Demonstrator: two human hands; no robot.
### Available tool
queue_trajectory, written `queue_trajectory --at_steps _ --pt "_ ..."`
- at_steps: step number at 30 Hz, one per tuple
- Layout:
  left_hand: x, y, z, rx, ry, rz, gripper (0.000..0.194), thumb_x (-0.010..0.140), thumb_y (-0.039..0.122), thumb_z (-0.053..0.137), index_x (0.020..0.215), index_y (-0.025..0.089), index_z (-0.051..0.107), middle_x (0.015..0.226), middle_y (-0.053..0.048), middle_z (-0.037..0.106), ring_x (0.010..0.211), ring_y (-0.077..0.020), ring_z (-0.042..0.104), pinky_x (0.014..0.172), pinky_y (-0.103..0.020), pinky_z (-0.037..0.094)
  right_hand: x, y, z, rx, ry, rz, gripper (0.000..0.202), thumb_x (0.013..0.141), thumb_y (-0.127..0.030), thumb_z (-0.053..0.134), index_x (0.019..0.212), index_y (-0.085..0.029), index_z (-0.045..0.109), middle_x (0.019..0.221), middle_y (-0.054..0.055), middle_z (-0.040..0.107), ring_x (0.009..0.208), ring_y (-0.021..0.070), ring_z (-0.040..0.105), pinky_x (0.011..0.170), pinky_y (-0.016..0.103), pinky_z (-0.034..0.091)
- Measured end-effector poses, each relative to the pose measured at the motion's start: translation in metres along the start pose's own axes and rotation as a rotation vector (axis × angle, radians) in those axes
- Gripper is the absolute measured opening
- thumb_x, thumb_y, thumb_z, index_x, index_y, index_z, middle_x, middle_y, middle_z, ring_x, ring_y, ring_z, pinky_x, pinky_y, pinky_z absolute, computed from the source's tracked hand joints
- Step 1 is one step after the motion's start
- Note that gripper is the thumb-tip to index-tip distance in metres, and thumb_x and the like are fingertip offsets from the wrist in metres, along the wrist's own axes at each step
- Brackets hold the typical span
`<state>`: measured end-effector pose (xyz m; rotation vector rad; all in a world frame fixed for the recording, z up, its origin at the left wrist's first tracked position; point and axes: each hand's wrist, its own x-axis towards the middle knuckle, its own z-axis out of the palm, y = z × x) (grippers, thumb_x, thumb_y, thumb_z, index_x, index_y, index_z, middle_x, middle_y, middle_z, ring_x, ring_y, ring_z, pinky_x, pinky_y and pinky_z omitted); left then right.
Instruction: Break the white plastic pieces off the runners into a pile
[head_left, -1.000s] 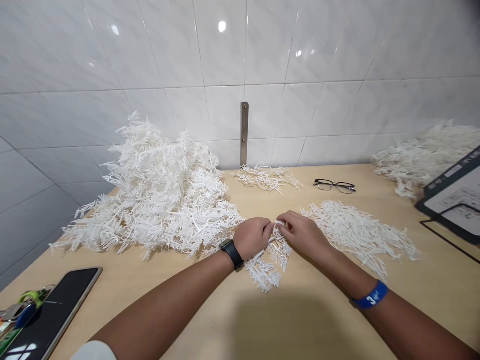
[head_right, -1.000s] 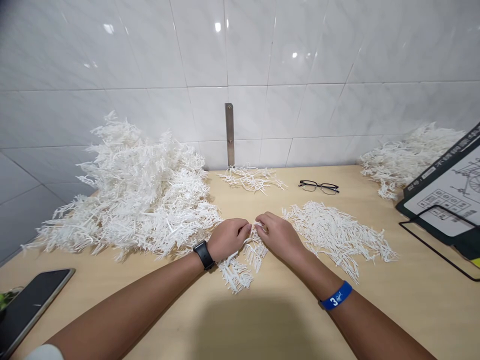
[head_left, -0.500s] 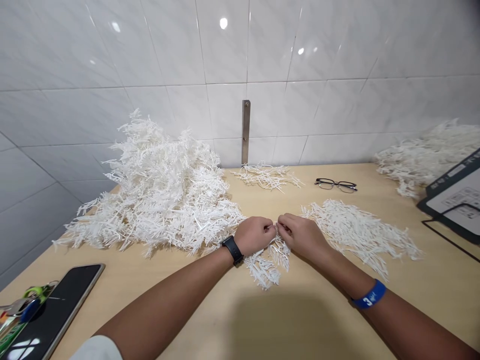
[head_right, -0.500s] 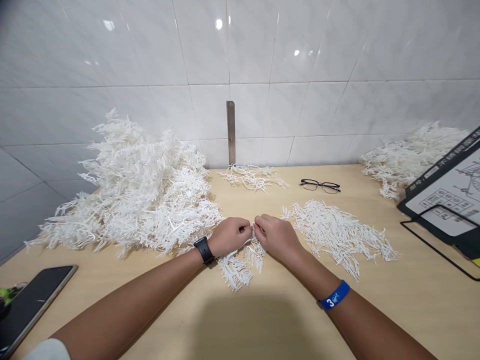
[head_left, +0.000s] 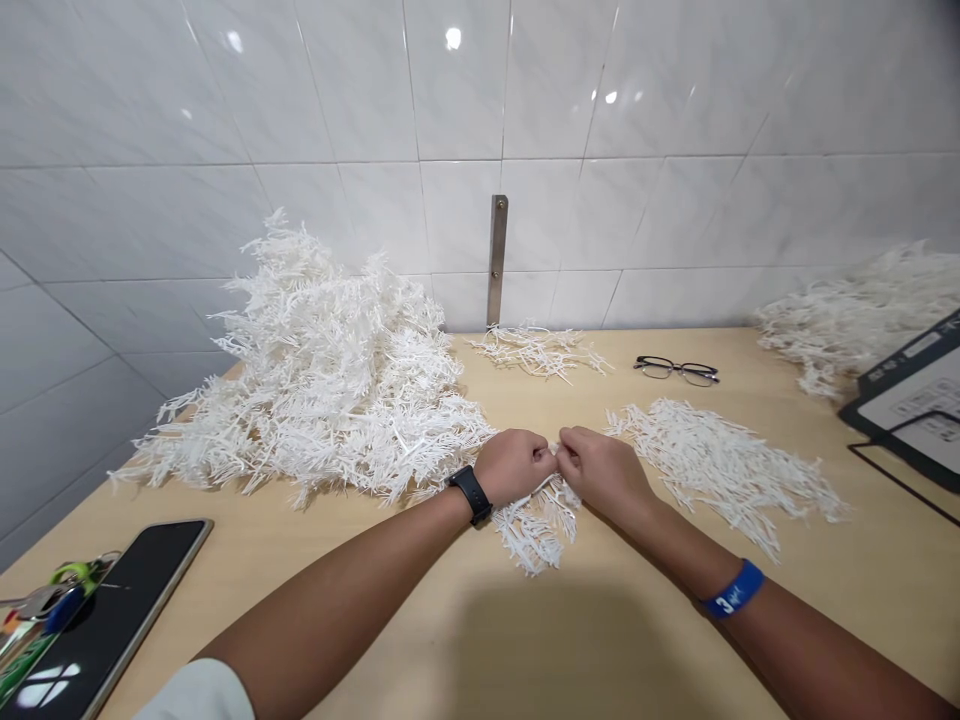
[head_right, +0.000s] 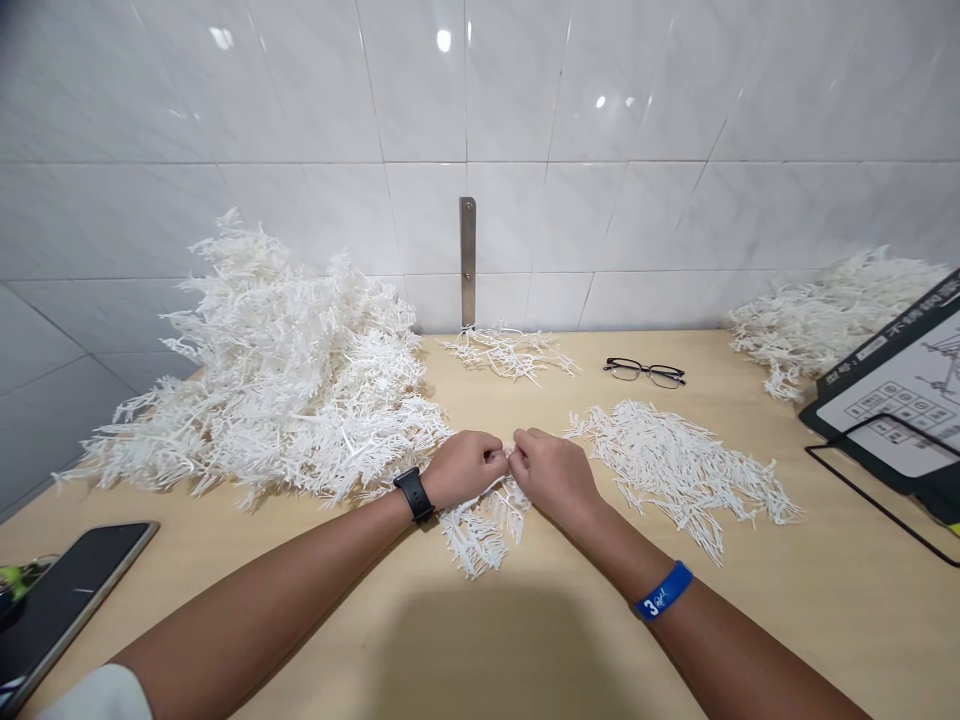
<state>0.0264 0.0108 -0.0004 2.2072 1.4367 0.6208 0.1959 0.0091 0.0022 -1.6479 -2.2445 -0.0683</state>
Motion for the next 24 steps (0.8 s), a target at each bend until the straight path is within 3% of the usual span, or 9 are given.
queue_trajectory --at_steps 3,5,8,11,14,17,20,24 --pt "-0.003 0.001 0.000 -0.010 0.025 0.018 0.024 0.074 0.024 0.047 0.052 0.017 0.040 0.050 0.002 0.041 0.051 -0.0109 0.025 0.053 -0.031 0.014 0.008 0.018 -0.008 -0.047 0.038 0.191 0.019 0.083 -0.023 0.046 0.064 -0.020 0.048 0.062 0.001 0.055 0.054 0.0136 0.036 0.053 0.028 0.017" --pt "-0.004 0.001 -0.002 -0.040 0.035 0.000 0.025 0.076 0.024 0.046 0.053 0.017 0.039 0.050 0.002 0.039 0.051 -0.0105 0.026 0.052 -0.030 0.014 0.012 0.030 -0.012 -0.063 -0.012 0.267 0.020 0.082 -0.025 0.047 0.063 -0.020 0.048 0.061 0.002 0.055 0.054 0.0141 0.035 0.053 0.028 0.017" --pt "-0.003 0.003 -0.004 -0.054 0.033 -0.005 0.027 0.080 0.026 0.043 0.055 0.017 0.039 0.051 0.002 0.040 0.050 -0.0101 0.029 0.052 -0.030 0.014 0.015 0.040 -0.015 -0.081 -0.094 0.312 0.027 0.084 -0.031 0.047 0.059 -0.021 0.047 0.058 0.002 0.054 0.053 0.0148 0.035 0.053 0.028 0.018" --pt "-0.003 0.004 -0.005 -0.022 0.031 0.022 0.030 0.083 0.028 0.043 0.055 0.017 0.040 0.051 0.002 0.042 0.050 -0.0101 0.029 0.052 -0.030 0.013 0.013 0.037 -0.014 -0.045 -0.056 0.308 0.037 0.087 -0.042 0.048 0.057 -0.021 0.045 0.055 0.002 0.052 0.053 0.0152 0.037 0.052 0.029 0.020" --pt "-0.004 0.005 -0.005 0.005 0.021 0.032 0.033 0.086 0.030 0.042 0.056 0.017 0.045 0.052 0.001 0.048 0.050 -0.0109 0.031 0.052 -0.030 0.014 0.009 0.029 -0.014 0.139 -0.020 0.173 0.038 0.091 -0.045 0.047 0.063 -0.021 0.052 0.060 0.001 0.057 0.057 0.0151 0.046 0.054 0.027 0.027" --pt "-0.004 0.006 -0.005 0.048 0.005 0.034 0.038 0.090 0.033 0.041 0.059 0.018 0.055 0.057 -0.001 0.056 0.051 -0.0125 0.037 0.053 -0.030 0.016 0.005 0.021 -0.013 0.294 -0.031 -0.017 0.024 0.092 -0.041 0.050 0.088 -0.021 0.064 0.080 0.002 0.067 0.071 0.0155 0.057 0.062 0.026 0.037" --pt "-0.003 0.006 -0.005 0.092 -0.012 0.015 0.038 0.092 0.034 0.041 0.065 0.018 0.063 0.064 -0.003 0.063 0.054 -0.0142 0.043 0.053 -0.030 0.018 0.003 0.019 -0.011 0.283 -0.062 -0.176 0.024 0.092 -0.036 0.051 0.106 -0.022 0.064 0.099 0.005 0.069 0.085 0.0177 0.062 0.070 0.027 0.042" --pt "-0.003 0.007 -0.006 0.119 -0.020 0.026 0.039 0.093 0.034 0.041 0.070 0.018 0.068 0.069 -0.005 0.067 0.059 -0.0159 0.049 0.055 -0.030 0.020 0.002 0.020 -0.008 0.157 -0.079 -0.296 0.023 0.094 -0.025 0.046 0.104 -0.021 0.066 0.097 0.006 0.069 0.089 0.0191 0.063 0.072 0.028 0.042"
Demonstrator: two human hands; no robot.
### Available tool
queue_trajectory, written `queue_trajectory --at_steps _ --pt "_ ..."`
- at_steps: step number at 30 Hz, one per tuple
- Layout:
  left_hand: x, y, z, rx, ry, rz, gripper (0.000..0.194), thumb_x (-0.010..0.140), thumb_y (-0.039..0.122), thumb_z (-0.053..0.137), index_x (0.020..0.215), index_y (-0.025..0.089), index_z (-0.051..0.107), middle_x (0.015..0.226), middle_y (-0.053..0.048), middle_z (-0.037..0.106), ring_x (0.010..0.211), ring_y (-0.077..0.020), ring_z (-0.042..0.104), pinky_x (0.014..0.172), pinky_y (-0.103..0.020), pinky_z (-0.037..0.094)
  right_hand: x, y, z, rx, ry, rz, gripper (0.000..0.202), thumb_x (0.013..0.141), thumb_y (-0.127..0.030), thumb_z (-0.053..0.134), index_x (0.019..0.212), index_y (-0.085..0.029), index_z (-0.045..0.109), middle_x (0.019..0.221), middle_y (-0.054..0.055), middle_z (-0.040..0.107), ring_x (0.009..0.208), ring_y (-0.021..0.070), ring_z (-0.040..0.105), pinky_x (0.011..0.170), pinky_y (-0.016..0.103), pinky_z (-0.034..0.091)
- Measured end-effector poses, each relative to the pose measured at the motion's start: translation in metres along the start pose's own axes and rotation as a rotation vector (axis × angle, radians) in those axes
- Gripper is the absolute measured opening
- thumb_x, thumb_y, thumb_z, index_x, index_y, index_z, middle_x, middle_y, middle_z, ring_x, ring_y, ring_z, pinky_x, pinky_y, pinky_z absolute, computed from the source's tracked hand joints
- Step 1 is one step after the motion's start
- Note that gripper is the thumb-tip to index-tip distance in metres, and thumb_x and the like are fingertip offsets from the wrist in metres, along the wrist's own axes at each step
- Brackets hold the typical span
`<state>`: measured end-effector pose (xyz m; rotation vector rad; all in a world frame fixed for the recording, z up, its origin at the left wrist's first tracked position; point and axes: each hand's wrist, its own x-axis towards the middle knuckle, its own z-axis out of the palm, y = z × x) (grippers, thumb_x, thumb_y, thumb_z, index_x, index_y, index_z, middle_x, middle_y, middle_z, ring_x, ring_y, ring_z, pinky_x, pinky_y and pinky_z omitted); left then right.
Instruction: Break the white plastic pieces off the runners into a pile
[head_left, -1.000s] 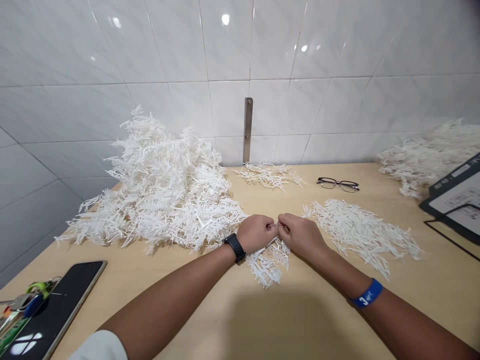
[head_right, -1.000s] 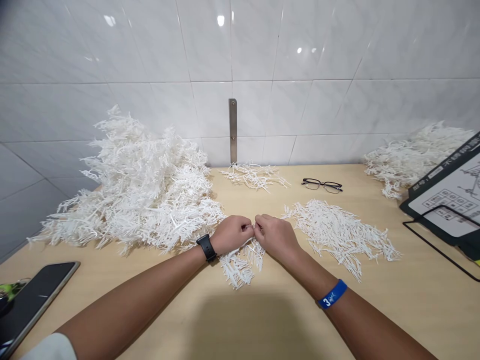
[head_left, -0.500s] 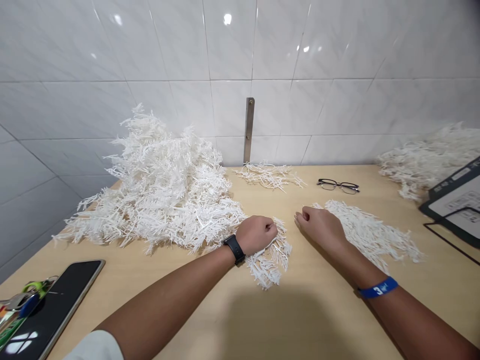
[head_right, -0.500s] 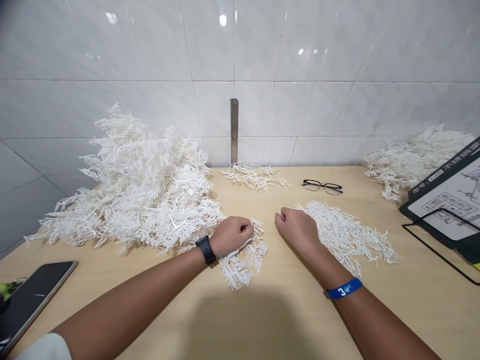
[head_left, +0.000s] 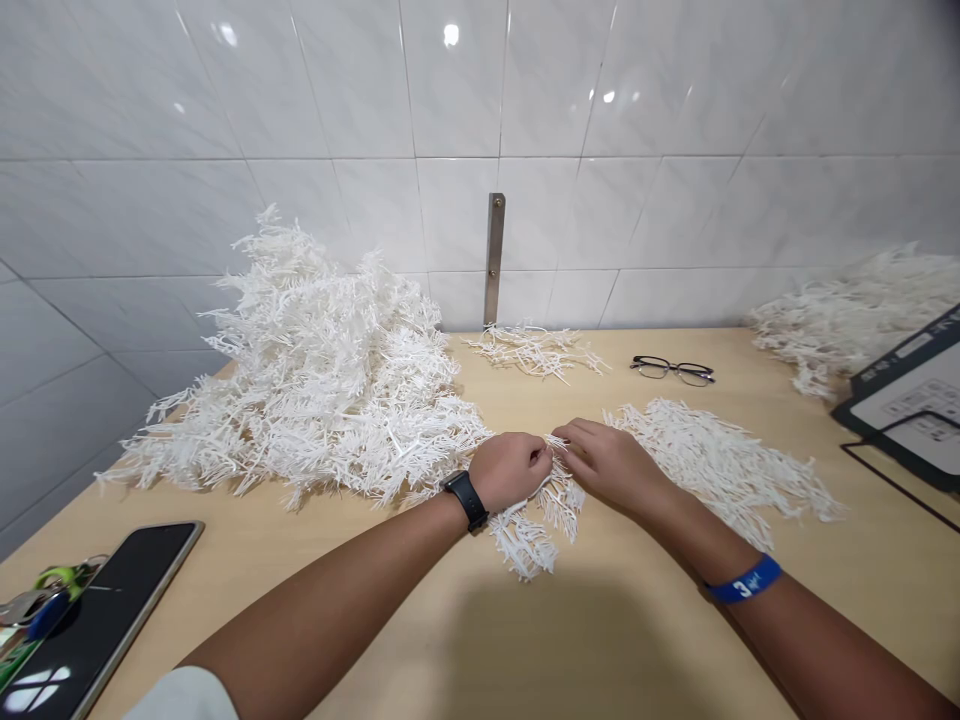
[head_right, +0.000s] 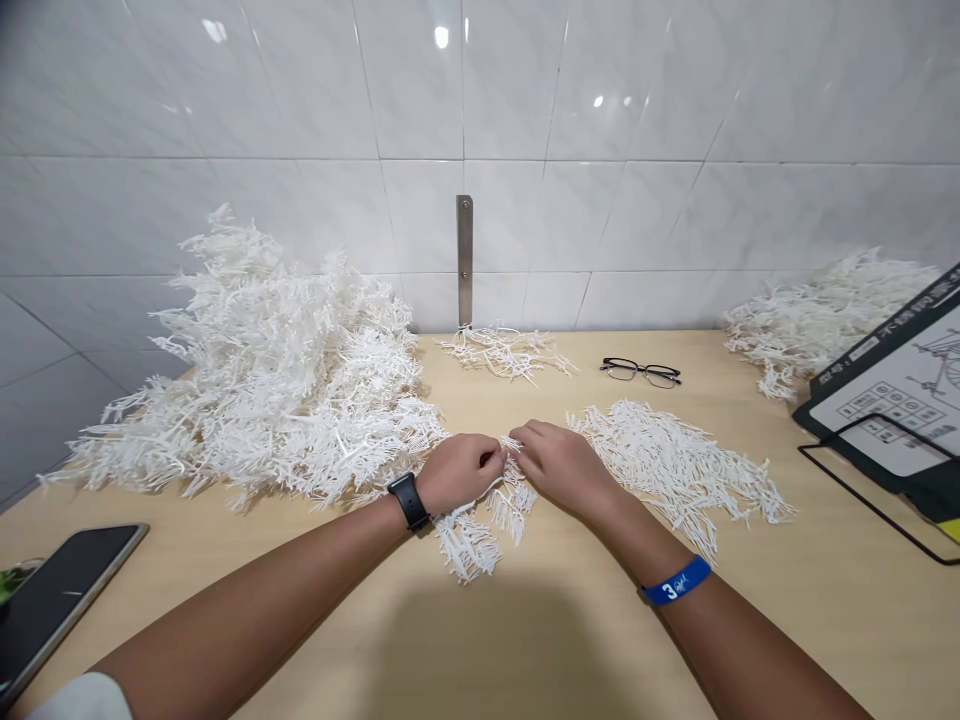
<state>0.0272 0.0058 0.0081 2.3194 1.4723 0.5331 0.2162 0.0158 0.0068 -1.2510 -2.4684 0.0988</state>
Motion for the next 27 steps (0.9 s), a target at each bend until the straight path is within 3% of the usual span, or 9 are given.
queue_trajectory --at_steps 7,15,21,27 --pt "0.000 -0.002 0.001 -0.013 -0.009 0.025 0.038 0.093 0.034 0.040 0.072 0.019 0.068 0.069 -0.005 0.066 0.059 -0.0161 0.049 0.055 -0.030 0.022 0.001 -0.002 0.001 -0.125 0.024 -0.069 0.027 0.095 -0.022 0.045 0.114 -0.021 0.064 0.096 0.007 0.069 0.085 0.0187 0.061 0.069 0.027 0.038" --pt "0.000 -0.004 0.002 -0.016 -0.018 0.065 0.029 0.089 0.029 0.045 0.070 0.019 0.065 0.070 -0.004 0.067 0.060 -0.0152 0.049 0.055 -0.029 0.021 0.001 0.001 0.004 -0.038 0.044 -0.116 0.029 0.098 -0.026 0.042 0.097 -0.022 0.071 0.091 0.006 0.071 0.081 0.0168 0.061 0.070 0.027 0.039" --pt "0.000 -0.002 0.000 -0.047 -0.024 0.043 0.029 0.085 0.027 0.045 0.061 0.018 0.059 0.061 -0.001 0.060 0.053 -0.0131 0.039 0.054 -0.030 0.018 0.002 -0.004 0.008 0.084 0.081 0.113 0.032 0.094 -0.028 0.043 0.075 -0.020 0.067 0.077 0.002 0.069 0.069 0.0151 0.059 0.061 0.025 0.034" --pt "0.005 -0.003 0.002 -0.048 -0.011 0.035 0.028 0.083 0.026 0.044 0.061 0.018 0.058 0.061 -0.002 0.059 0.054 -0.0136 0.038 0.054 -0.031 0.017 0.006 -0.012 0.013 0.061 0.135 0.250 0.038 0.091 -0.032 0.043 0.056 -0.020 0.051 0.056 0.002 0.057 0.054 0.0143 0.046 0.054 0.027 0.025"
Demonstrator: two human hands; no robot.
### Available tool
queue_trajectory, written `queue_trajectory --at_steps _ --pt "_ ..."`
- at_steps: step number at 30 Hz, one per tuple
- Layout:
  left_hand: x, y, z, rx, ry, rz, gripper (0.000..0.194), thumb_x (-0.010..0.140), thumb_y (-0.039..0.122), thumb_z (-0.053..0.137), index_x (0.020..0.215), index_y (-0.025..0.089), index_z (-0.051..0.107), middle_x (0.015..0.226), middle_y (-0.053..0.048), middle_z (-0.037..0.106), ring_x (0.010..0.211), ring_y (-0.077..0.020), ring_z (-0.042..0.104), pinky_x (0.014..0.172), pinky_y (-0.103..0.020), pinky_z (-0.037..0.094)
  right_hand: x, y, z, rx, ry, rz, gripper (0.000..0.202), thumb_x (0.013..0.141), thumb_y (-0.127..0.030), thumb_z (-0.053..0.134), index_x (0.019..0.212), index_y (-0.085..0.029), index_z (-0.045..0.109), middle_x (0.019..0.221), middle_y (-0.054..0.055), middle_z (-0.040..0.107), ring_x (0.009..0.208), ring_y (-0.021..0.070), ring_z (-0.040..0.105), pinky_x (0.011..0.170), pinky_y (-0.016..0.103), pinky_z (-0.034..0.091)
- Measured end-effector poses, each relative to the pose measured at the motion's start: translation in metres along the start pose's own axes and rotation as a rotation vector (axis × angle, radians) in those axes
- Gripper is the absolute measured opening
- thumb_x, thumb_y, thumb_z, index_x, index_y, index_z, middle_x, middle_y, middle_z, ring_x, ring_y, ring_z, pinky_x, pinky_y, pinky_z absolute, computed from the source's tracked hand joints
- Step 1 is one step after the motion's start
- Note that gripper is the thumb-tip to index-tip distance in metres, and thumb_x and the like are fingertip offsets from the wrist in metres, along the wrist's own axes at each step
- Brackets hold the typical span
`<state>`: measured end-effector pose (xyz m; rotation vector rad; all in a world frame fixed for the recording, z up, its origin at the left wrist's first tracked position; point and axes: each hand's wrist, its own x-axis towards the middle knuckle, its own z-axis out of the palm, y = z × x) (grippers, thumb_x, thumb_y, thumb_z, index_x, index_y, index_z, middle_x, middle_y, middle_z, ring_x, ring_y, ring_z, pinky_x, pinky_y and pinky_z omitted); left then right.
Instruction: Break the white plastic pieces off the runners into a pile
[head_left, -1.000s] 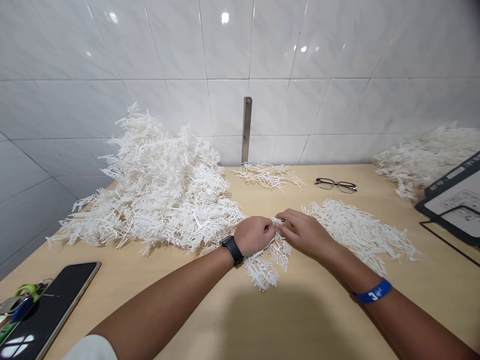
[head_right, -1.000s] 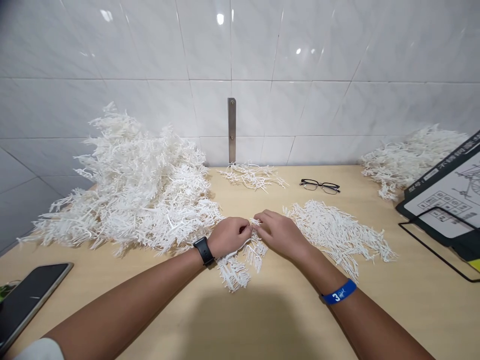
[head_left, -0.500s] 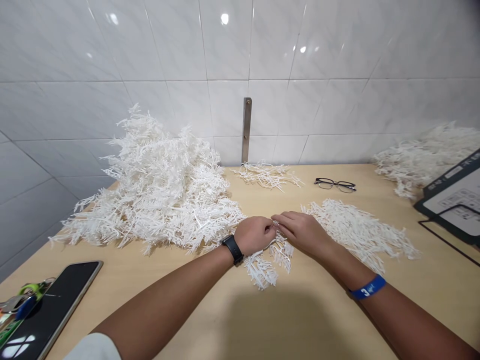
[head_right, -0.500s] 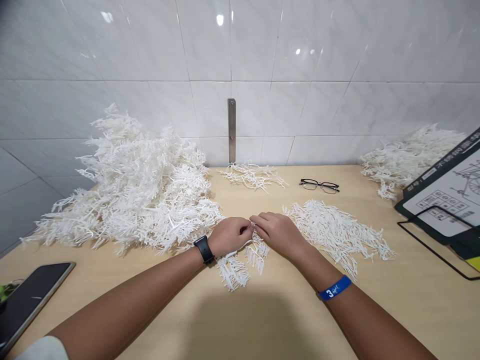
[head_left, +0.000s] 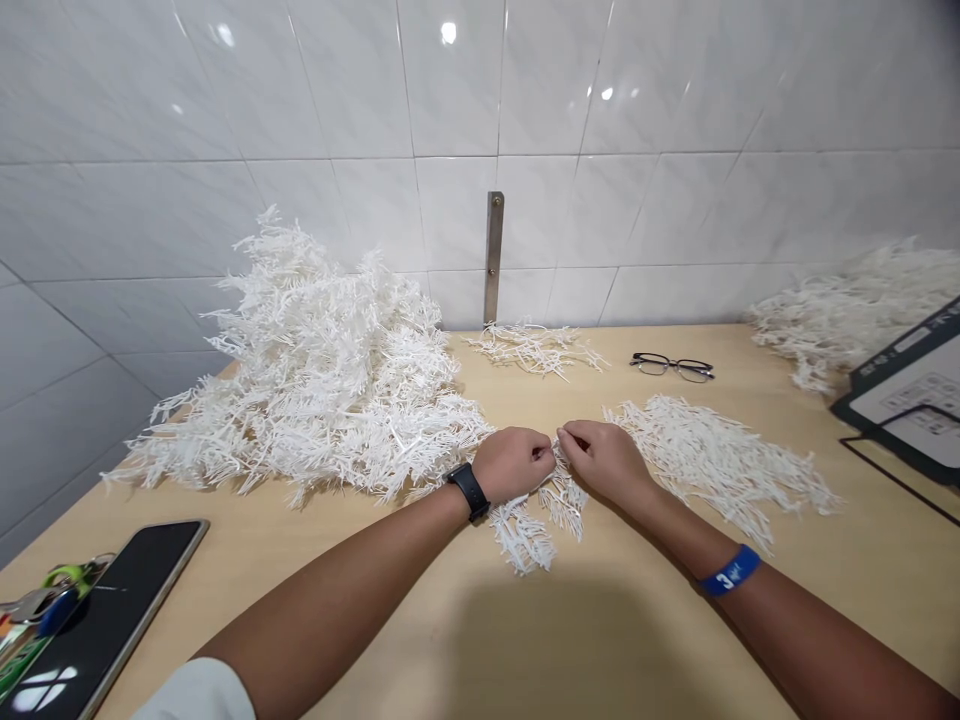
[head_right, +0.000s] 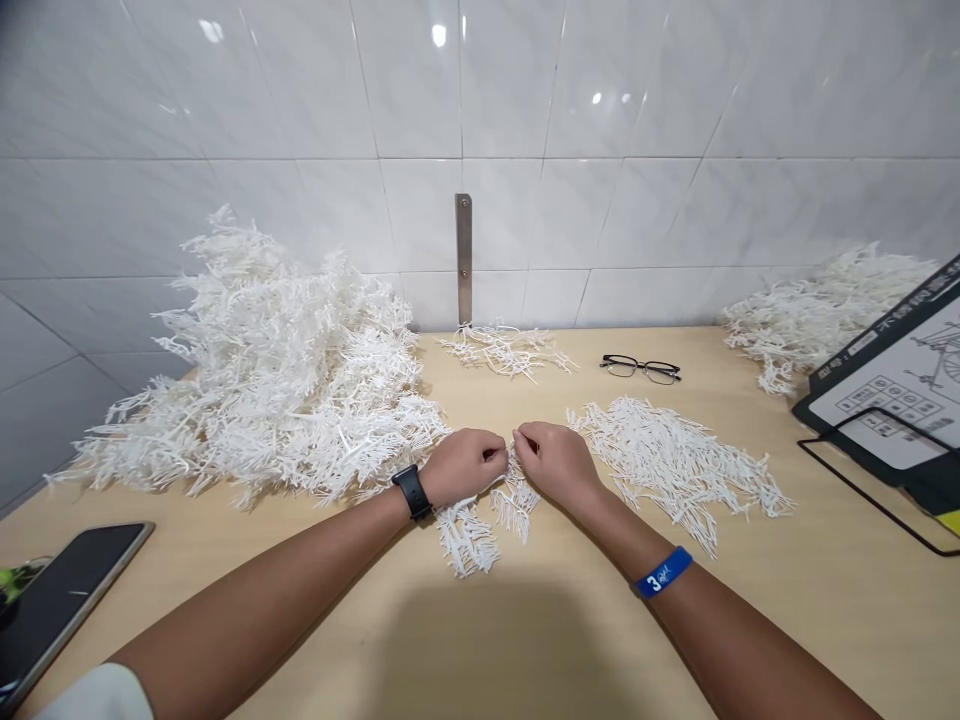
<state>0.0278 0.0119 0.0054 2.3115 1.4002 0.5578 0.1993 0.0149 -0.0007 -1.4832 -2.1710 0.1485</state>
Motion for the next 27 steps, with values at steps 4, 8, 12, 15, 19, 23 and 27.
queue_trajectory --at_steps 4,8,12,15,19,23,27 --pt "-0.003 0.000 0.001 0.027 -0.008 0.030 0.024 0.080 0.024 0.046 0.059 0.019 0.057 0.061 -0.002 0.059 0.055 -0.0142 0.039 0.055 -0.031 0.017 0.004 0.007 -0.006 0.003 0.081 0.102 0.036 0.089 -0.032 0.042 0.055 -0.020 0.045 0.053 0.001 0.052 0.052 0.0135 0.042 0.052 0.027 0.023" --pt "-0.008 0.001 0.001 0.051 -0.018 0.039 0.023 0.079 0.025 0.047 0.058 0.019 0.056 0.062 -0.003 0.061 0.056 -0.0146 0.042 0.055 -0.030 0.018 0.012 0.031 -0.019 -0.024 0.195 0.299 0.037 0.089 -0.035 0.042 0.056 -0.020 0.044 0.052 0.001 0.052 0.051 0.0137 0.040 0.051 0.028 0.022" --pt "-0.007 0.002 0.000 0.018 -0.006 0.004 0.031 0.086 0.029 0.043 0.061 0.019 0.058 0.062 -0.002 0.060 0.054 -0.0144 0.041 0.054 -0.030 0.017 0.016 0.044 -0.022 -0.142 0.079 0.307 0.041 0.085 -0.043 0.051 0.051 -0.021 0.044 0.050 0.001 0.051 0.047 0.0139 0.036 0.051 0.028 0.021" --pt "-0.006 0.002 -0.001 0.008 0.001 -0.004 0.033 0.088 0.030 0.042 0.062 0.019 0.059 0.062 -0.002 0.060 0.054 -0.0140 0.041 0.054 -0.030 0.017 0.013 0.039 -0.022 -0.122 0.082 0.274 0.045 0.087 -0.046 0.050 0.051 -0.021 0.045 0.048 0.001 0.050 0.047 0.0141 0.037 0.051 0.028 0.023" --pt "-0.006 0.003 -0.001 0.019 -0.010 -0.012 0.034 0.089 0.031 0.043 0.064 0.019 0.061 0.063 -0.002 0.062 0.054 -0.0140 0.042 0.054 -0.030 0.017 0.005 0.023 -0.022 0.112 -0.013 0.045 0.030 0.093 -0.041 0.046 0.078 -0.021 0.063 0.072 0.003 0.066 0.065 0.0160 0.055 0.059 0.026 0.035" --pt "-0.006 0.001 0.000 0.032 -0.012 -0.004 0.038 0.092 0.035 0.040 0.066 0.019 0.063 0.064 -0.003 0.063 0.055 -0.0143 0.044 0.054 -0.029 0.017 0.001 0.014 -0.018 0.149 -0.172 -0.131 0.022 0.092 -0.036 0.050 0.098 -0.021 0.066 0.090 0.005 0.070 0.078 0.0180 0.061 0.067 0.027 0.041" --pt "-0.006 -0.001 0.002 0.050 0.006 0.025 0.038 0.093 0.035 0.040 0.068 0.019 0.063 0.067 -0.004 0.065 0.058 -0.0148 0.046 0.054 -0.029 0.018 0.001 0.012 -0.013 0.068 -0.177 -0.205 0.028 0.096 -0.026 0.041 0.084 -0.020 0.066 0.083 0.004 0.068 0.078 0.0173 0.061 0.068 0.027 0.039"
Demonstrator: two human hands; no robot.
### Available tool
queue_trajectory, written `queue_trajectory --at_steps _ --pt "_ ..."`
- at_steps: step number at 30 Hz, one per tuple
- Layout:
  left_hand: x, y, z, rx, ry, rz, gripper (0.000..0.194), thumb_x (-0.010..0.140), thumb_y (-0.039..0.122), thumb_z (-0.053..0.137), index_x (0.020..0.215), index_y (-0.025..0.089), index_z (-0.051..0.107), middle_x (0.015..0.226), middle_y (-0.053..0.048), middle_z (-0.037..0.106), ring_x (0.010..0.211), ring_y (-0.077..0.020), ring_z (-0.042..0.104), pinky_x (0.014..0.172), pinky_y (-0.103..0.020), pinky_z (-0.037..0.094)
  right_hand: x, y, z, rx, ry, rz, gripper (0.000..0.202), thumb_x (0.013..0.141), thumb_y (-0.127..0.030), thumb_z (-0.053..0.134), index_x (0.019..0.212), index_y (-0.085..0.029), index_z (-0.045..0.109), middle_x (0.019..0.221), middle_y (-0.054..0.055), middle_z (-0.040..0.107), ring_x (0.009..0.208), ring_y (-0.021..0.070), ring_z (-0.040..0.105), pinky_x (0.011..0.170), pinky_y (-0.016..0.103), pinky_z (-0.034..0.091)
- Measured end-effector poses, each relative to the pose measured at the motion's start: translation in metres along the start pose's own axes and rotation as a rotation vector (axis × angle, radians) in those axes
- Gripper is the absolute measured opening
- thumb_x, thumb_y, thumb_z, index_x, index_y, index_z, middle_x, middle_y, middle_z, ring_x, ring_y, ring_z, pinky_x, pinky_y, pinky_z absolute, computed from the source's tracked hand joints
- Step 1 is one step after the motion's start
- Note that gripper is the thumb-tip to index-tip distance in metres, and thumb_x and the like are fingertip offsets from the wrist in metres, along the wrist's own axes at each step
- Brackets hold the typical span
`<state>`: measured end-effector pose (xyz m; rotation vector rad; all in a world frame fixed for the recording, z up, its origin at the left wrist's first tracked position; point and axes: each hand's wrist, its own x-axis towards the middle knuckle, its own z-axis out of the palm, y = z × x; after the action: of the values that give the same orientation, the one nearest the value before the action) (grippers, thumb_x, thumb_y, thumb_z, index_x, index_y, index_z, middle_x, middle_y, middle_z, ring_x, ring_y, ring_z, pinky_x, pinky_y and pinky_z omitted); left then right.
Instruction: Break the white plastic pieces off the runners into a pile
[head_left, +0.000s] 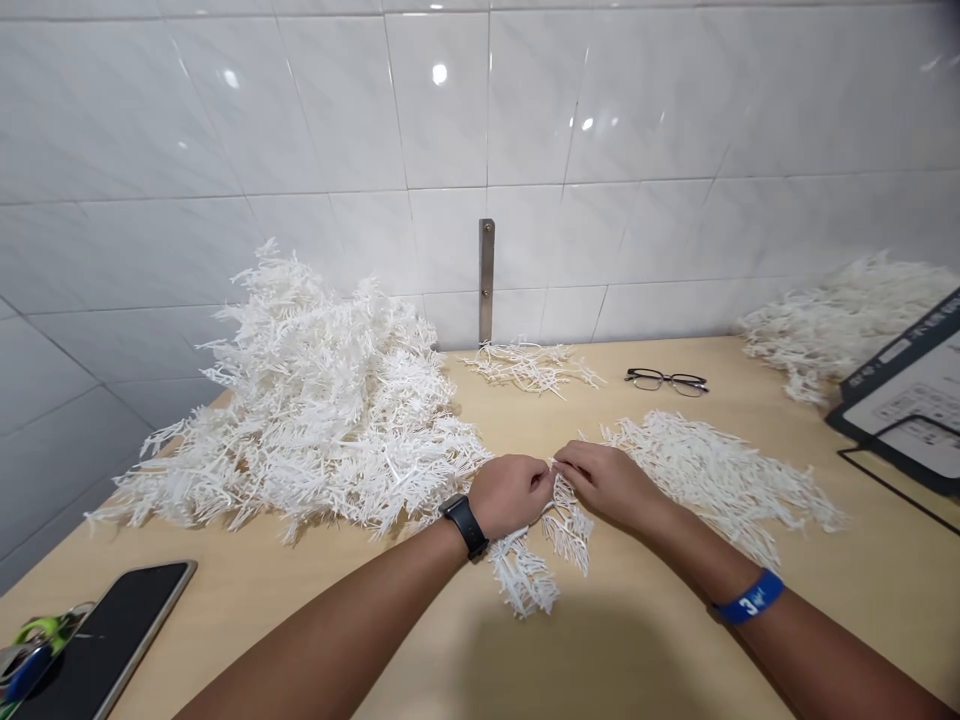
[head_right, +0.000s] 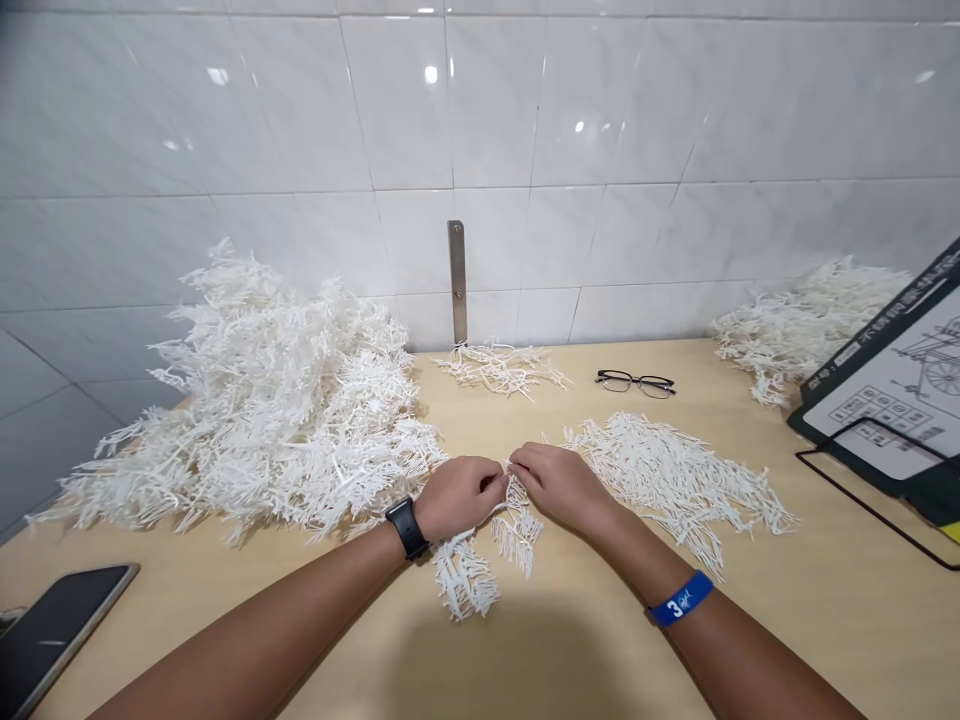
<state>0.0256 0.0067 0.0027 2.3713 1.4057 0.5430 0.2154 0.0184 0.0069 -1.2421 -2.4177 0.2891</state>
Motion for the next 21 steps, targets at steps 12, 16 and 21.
queue_trajectory --at_steps 12,16,21 --pt "-0.001 0.000 -0.002 -0.073 -0.009 0.001 0.024 0.079 0.021 0.046 0.055 0.017 0.048 0.055 0.001 0.052 0.052 -0.0112 0.033 0.053 -0.029 0.017 0.006 0.008 -0.010 -0.262 0.299 0.341 0.021 0.081 -0.021 0.048 0.060 -0.019 0.047 0.060 0.000 0.055 0.054 0.0126 0.039 0.054 0.027 0.021" --pt "0.002 -0.003 -0.002 -0.186 0.021 -0.085 0.031 0.087 0.030 0.043 0.060 0.017 0.050 0.057 0.002 0.051 0.053 -0.0103 0.036 0.053 -0.027 0.019 0.007 0.024 -0.021 -0.300 0.183 0.528 0.027 0.084 -0.028 0.047 0.058 -0.020 0.049 0.060 0.003 0.058 0.054 0.0144 0.040 0.054 0.028 0.020" --pt "0.005 -0.008 -0.002 -0.291 0.029 -0.116 0.034 0.091 0.039 0.043 0.070 0.018 0.057 0.063 0.002 0.056 0.059 -0.0107 0.044 0.055 -0.025 0.025 0.006 0.023 -0.016 -0.299 0.078 0.608 0.043 0.089 -0.045 0.045 0.056 -0.020 0.051 0.061 0.006 0.059 0.056 0.0164 0.043 0.054 0.029 0.020"
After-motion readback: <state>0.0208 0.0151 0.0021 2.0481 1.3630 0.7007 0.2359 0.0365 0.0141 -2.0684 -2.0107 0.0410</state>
